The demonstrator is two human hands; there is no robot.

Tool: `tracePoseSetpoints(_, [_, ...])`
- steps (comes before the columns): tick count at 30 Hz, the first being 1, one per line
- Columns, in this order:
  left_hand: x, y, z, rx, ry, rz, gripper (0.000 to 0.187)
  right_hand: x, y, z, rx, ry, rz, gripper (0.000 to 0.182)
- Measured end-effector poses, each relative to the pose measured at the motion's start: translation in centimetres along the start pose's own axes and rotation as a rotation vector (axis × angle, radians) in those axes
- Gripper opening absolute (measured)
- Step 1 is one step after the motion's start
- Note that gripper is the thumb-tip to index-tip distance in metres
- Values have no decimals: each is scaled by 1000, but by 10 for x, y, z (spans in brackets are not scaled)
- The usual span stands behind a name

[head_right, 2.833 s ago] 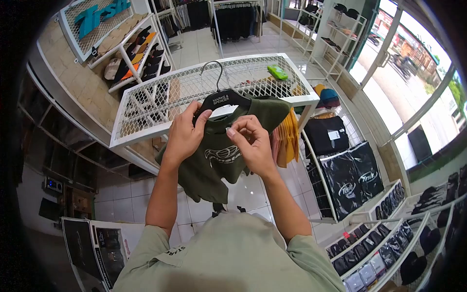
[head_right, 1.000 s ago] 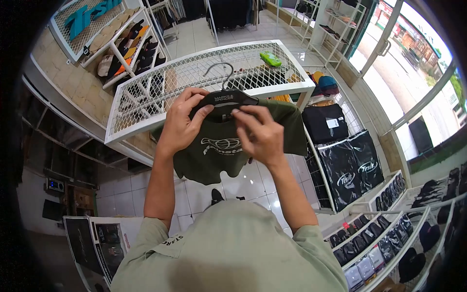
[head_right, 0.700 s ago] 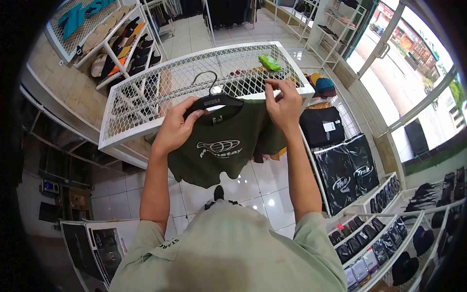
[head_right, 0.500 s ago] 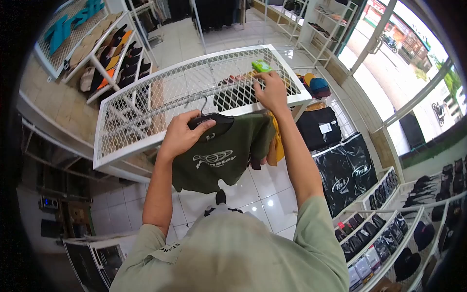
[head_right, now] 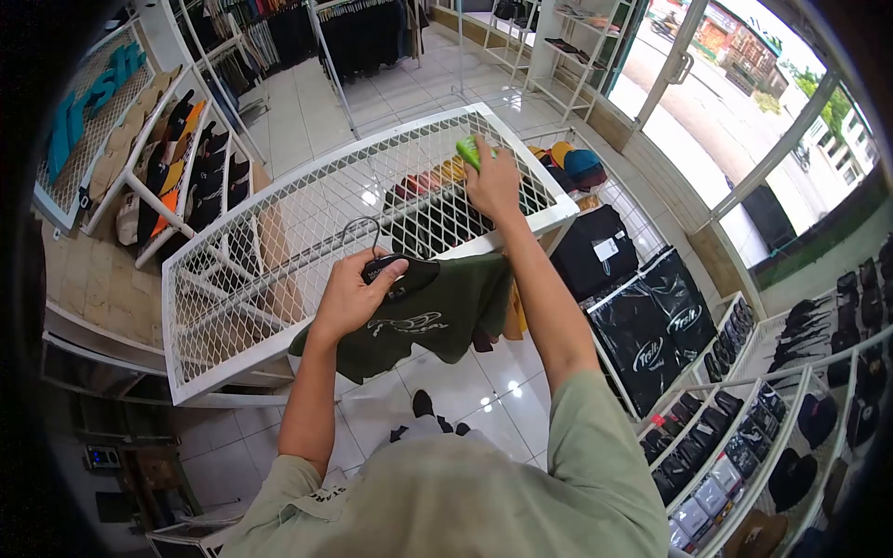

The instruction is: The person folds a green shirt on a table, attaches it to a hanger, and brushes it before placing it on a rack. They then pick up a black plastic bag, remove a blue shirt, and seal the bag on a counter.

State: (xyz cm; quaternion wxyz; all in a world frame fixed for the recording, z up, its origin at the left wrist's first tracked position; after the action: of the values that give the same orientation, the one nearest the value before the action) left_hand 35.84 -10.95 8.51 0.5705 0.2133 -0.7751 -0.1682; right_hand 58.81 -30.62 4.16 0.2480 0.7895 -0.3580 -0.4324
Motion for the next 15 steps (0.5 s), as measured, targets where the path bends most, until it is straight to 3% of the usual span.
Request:
tracePoseSetpoints(4, [-1,6,9,43,65,88,31,-49,103,77,261,84,-389,59])
tracePoseSetpoints(6, [4,11,17,31,122,135,35,-77,138,128,256,-11,-543,58])
tracePoseSetpoints(12, [33,13,53,53,109,191,39,-113,142,235,256,260,-364,65])
tracePoseSetpoints(15, [46,20,79,120,156,214,40,-85,138,245,326,278,-330,67])
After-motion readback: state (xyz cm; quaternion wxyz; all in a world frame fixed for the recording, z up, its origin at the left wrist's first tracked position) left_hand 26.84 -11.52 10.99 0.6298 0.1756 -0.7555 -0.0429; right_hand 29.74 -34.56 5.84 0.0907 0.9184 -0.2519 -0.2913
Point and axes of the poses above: each hand's wrist, its own z-axis away from the middle knuckle, its own y-axis out of the back of the hand, x = y × z, the point moved 6 cm from there along -z, towards the middle knuckle, and after that the axes turned 6 degrees about -y, right-handed, at the moved point
